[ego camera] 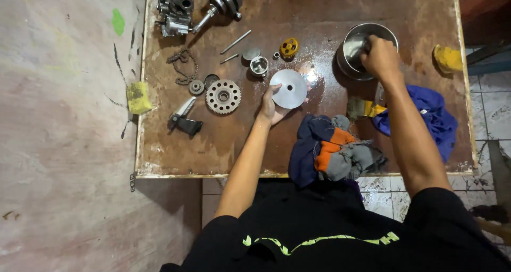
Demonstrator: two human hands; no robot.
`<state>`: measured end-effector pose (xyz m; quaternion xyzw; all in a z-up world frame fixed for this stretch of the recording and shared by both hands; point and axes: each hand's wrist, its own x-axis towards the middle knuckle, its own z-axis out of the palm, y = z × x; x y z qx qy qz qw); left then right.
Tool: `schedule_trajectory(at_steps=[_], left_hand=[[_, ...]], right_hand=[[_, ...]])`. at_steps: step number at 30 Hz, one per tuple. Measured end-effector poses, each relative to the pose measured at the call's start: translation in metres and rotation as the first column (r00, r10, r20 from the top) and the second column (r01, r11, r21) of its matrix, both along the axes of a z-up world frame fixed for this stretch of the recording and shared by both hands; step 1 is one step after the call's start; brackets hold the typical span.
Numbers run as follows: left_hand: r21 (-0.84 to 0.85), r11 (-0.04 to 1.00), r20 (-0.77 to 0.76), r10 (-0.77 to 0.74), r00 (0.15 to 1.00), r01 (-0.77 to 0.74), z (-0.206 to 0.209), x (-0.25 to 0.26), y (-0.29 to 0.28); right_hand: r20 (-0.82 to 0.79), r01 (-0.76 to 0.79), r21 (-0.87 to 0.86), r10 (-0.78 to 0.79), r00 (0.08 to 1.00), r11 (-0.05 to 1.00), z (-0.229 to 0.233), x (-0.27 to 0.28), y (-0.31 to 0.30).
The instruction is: The person scrubs a circular metal disc with a sponge, repeatedly dipping the sponge into a metal pot of liquid. They then wipe the disc with a cloth and continue scrubbing it with the sponge.
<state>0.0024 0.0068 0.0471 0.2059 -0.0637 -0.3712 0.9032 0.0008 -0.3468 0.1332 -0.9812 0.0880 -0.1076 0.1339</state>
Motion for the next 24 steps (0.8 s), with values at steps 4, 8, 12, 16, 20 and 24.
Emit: schedule_trajectory(at_steps=[4,8,12,16,20,24], left_hand=[[-0.029,0.999,0.047,-0.012,0.999,0.013,0.028,-0.007,0.000],[-0.070,0.997,0.070,-0.023,0.997,0.028,0.044,-0.007,-0.002],[-0.110,0.993,-0.012,-0.033,0.999,0.032,0.028,-0.005,-0.003],[0.019,0.999,-0.004,0.042,0.999,-0.042,-0.056,0.017,-0.002],[0.082,0.993,0.062,0.078,0.995,-0.083,-0.031,0.009,-0.006],[0.074,0.996,0.119,0.046,0.992,-0.055,0.028,-0.010,-0.005]], right_hand=[[0.315,-0.024,0.237,-0.053,0.948,0.971,0.026,-0.007,0.013],[0.474,-0.100,0.278,-0.046,0.879,0.955,0.042,-0.021,0.076],[0.365,-0.427,0.493,0.265,0.893,0.758,0.034,-0.051,0.163],[0.406,-0.705,0.204,0.596,0.693,0.679,-0.020,-0.055,0.196],[0.349,-0.652,0.095,0.588,0.730,0.752,-0.009,-0.064,0.207],[0.357,-0.588,0.167,0.507,0.784,0.791,-0.012,-0.068,0.206]])
